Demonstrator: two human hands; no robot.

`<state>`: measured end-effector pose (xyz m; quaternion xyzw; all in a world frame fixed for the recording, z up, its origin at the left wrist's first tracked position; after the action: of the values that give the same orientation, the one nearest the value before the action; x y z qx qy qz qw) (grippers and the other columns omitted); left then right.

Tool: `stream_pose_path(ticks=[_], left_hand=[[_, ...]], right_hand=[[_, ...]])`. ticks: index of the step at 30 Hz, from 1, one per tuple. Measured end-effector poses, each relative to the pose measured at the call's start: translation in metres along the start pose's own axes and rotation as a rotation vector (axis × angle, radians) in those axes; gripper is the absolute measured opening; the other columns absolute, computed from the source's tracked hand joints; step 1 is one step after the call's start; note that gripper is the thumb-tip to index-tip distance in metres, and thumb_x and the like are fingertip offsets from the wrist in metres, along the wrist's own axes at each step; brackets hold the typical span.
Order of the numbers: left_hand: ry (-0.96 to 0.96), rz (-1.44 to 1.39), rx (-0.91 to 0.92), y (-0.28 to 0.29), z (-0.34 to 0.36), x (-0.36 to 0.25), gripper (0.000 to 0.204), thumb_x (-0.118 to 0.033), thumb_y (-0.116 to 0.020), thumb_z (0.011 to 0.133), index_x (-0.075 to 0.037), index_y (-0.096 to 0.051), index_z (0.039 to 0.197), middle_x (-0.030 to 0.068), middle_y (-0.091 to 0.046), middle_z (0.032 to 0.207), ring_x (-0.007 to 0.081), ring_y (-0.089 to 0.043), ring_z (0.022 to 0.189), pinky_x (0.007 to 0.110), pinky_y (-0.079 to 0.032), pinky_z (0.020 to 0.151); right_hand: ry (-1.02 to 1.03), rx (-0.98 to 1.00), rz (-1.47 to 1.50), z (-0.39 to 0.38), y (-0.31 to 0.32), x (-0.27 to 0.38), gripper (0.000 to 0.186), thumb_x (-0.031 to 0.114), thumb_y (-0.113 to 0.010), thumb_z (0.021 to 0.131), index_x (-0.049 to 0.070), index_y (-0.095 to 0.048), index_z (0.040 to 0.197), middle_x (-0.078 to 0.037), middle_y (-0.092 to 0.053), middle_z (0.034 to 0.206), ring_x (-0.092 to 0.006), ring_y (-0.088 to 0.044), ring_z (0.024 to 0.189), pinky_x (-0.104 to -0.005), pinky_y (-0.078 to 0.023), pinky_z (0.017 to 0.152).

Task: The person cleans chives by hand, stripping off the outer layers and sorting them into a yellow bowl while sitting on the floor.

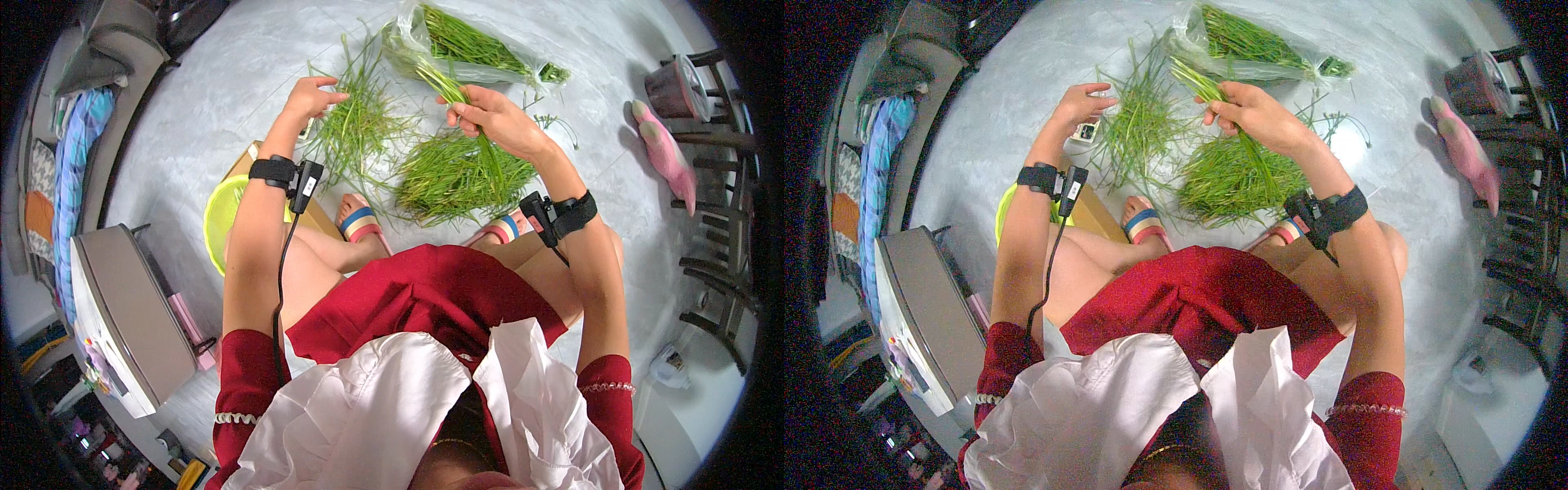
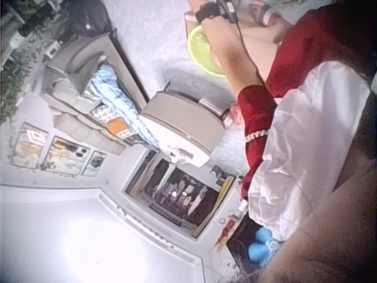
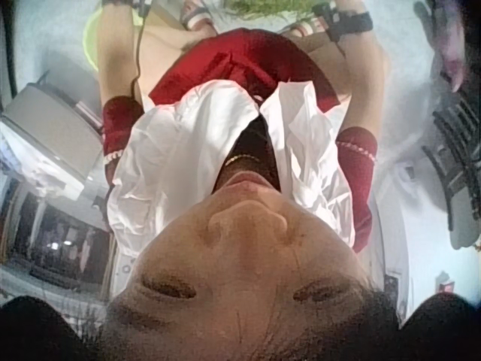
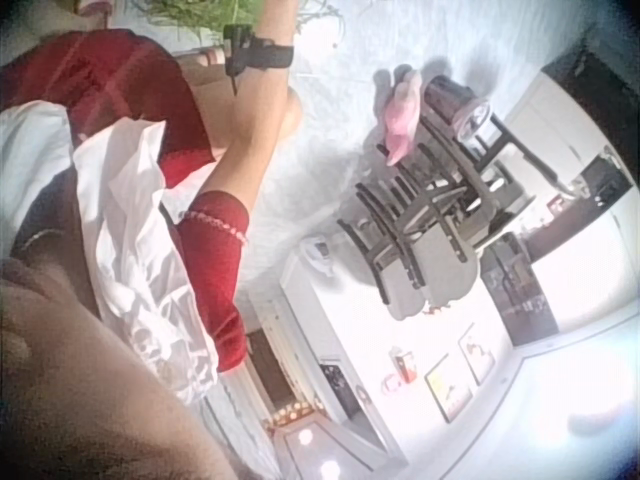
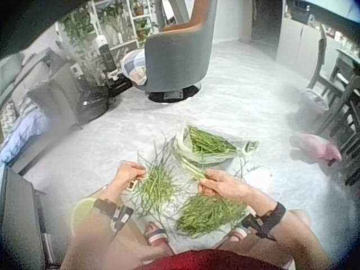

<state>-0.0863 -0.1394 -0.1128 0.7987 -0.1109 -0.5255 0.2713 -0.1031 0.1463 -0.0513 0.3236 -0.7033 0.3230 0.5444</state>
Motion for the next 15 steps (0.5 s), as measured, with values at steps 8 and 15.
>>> stream_pose_path(ticks=[8, 15], left_hand=[[-0.404, -0.183, 0.130, -0.022, -0.060, -0.120, 0.027, -0.016, -0.064, 0.075, -0.006, -0.062, 0.099, 0.0062, -0.061, 0.099, 0.0117, -0.055, 0.087, 0.025, -0.043, 0.076], [-0.827, 0.209, 0.043, -0.043, -0.084, -0.158, 0.022, -0.017, -0.066, 0.069, -0.009, -0.065, 0.089, 0.0068, -0.061, 0.083, 0.0176, -0.055, 0.084, 0.028, -0.039, 0.081]], right_hand=[[0.036, 0.017, -0.023, -0.001, -0.009, 0.011, 0.022, 0.012, -0.045, 0.087, -0.001, -0.052, 0.104, -0.002, -0.056, 0.079, -0.0054, -0.041, 0.060, -0.0203, -0.037, 0.055], [0.029, 0.031, -0.195, 0.002, -0.014, 0.010, 0.030, 0.015, -0.050, 0.086, 0.000, -0.049, 0.112, -0.001, -0.059, 0.078, -0.0051, -0.042, 0.060, -0.0193, -0.038, 0.055]])
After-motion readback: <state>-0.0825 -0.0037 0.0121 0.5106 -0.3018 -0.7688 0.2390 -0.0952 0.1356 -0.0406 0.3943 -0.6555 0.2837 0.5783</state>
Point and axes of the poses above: each hand's wrist, its own z-axis towards the middle knuckle, its own y-axis out of the back of the hand, x = y × z, the point moved 6 cm from there along z, towards the middle knuckle
